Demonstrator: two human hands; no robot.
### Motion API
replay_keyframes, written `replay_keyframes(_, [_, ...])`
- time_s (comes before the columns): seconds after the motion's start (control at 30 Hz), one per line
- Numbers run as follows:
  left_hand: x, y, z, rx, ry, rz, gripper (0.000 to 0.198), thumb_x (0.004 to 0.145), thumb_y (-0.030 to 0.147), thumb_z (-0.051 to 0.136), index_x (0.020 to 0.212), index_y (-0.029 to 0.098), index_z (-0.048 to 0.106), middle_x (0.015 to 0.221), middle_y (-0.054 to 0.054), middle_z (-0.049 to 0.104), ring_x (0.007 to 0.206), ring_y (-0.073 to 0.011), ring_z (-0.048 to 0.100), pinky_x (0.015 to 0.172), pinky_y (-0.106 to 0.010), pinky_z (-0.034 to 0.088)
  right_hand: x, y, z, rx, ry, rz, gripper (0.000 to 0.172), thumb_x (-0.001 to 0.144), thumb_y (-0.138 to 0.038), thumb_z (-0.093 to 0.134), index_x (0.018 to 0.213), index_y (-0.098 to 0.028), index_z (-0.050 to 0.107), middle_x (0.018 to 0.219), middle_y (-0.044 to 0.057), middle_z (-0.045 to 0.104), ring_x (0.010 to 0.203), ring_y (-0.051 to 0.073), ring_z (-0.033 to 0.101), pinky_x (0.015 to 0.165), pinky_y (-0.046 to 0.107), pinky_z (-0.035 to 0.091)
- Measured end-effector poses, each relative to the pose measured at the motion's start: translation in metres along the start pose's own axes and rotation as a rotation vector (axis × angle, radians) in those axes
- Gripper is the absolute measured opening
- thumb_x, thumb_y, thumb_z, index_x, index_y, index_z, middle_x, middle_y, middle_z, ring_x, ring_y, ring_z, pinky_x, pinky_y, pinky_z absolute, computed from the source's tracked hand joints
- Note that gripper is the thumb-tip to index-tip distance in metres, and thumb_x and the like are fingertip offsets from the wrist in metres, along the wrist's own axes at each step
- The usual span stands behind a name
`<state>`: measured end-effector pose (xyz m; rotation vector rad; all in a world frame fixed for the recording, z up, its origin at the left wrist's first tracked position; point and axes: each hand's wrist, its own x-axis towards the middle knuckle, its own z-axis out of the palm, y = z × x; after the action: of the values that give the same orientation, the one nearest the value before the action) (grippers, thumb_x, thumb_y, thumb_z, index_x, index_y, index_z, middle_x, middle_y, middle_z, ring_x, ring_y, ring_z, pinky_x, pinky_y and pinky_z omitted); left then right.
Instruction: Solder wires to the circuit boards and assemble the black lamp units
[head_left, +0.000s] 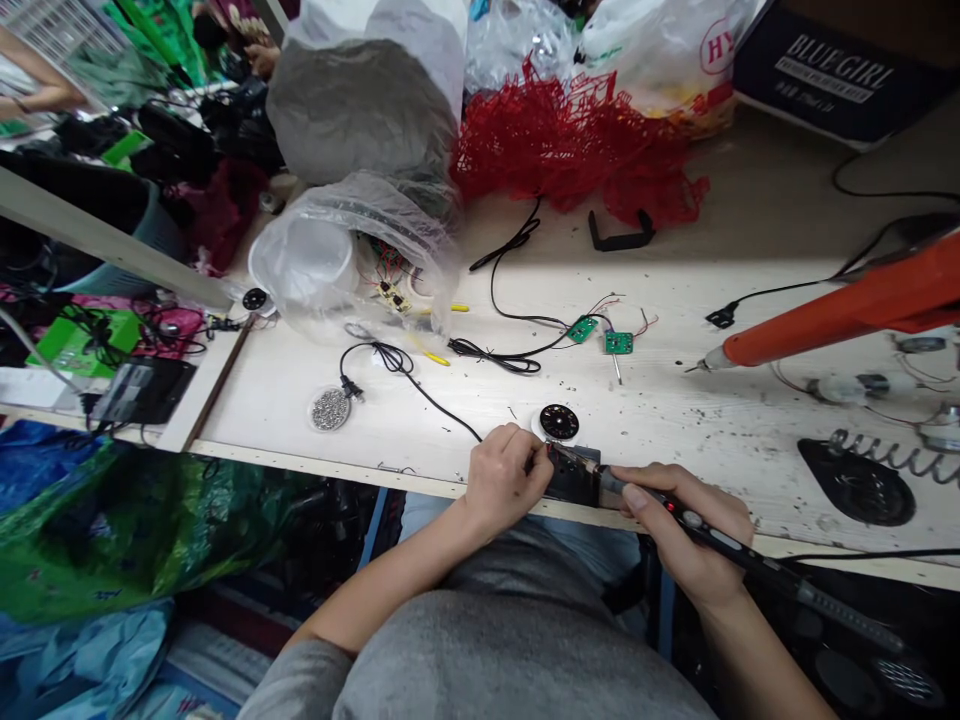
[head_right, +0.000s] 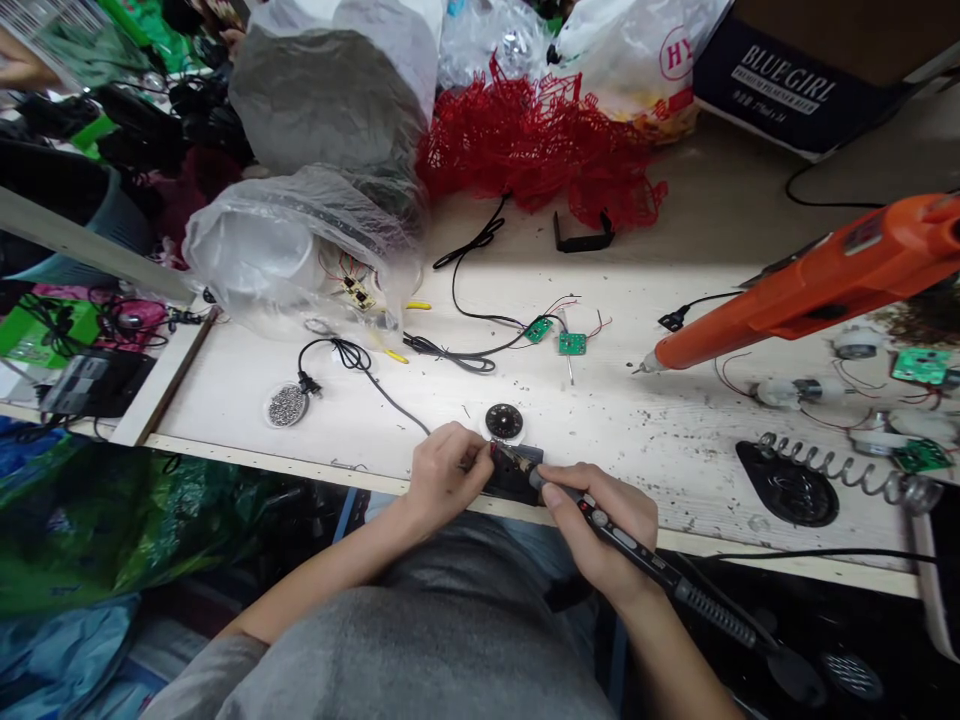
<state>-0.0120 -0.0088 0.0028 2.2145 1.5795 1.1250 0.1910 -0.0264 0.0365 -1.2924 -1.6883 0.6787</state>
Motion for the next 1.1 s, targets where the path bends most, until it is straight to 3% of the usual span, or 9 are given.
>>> replay_keyframes(0.43, [0.000, 0.000, 0.001, -0.054, 0.025, -0.008, 0.019, 0.083, 0.007, 0.057, 0.072, 0.021, 0.051, 0.063, 0.003, 0.055, 0.055, -0.0107, 0.050, 0.054, -0.023, 0.037, -0.002, 0.004, 0.002, 0.014, -0.010, -0.018, 0.010, 0.093, -0.024, 0.066, 0.094, -0.024, 0.076, 0.070, -0.003, 0.073, 0.054, 0.013, 0.068, 0.050, 0.021, 0.053])
replay_keyframes(0.63, [0.000, -0.001, 0.001, -0.047, 0.001, -0.018, 0.019, 0.083, 0.008, 0.057, 0.071, 0.022, 0.051, 0.062, 0.003, 0.055, 0.056, -0.0114, 0.050, 0.055, -0.023, 0.038, -0.008, -0.002, -0.006, 0.036, 0.042, 0.101, 0.014, 0.094, -0.033, 0.066, 0.091, -0.024, 0.077, 0.073, 0.001, 0.074, 0.056, 0.016, 0.067, 0.051, 0.026, 0.052])
replay_keyframes(0.83, [0.000, -0.001, 0.001, -0.046, -0.009, -0.026, 0.018, 0.084, 0.009, 0.056, 0.071, 0.022, 0.052, 0.062, 0.003, 0.055, 0.057, -0.0115, 0.051, 0.055, -0.024, 0.039, -0.013, 0.004, -0.019, 0.021, 0.077, 0.037, 0.011, 0.093, -0.029, 0.067, 0.095, -0.026, 0.077, 0.074, 0.000, 0.075, 0.053, 0.015, 0.067, 0.046, 0.025, 0.049])
replay_keyframes(1.1, [-0.001, -0.003, 0.002, -0.021, -0.020, -0.026, 0.017, 0.084, 0.011, 0.056, 0.071, 0.022, 0.053, 0.063, 0.002, 0.056, 0.057, -0.0117, 0.052, 0.055, -0.024, 0.040, -0.016, 0.005, -0.017, 0.046, 0.095, 0.058, 0.010, 0.093, -0.028, 0.067, 0.095, -0.026, 0.077, 0.078, 0.000, 0.076, 0.056, 0.015, 0.069, 0.049, 0.024, 0.052])
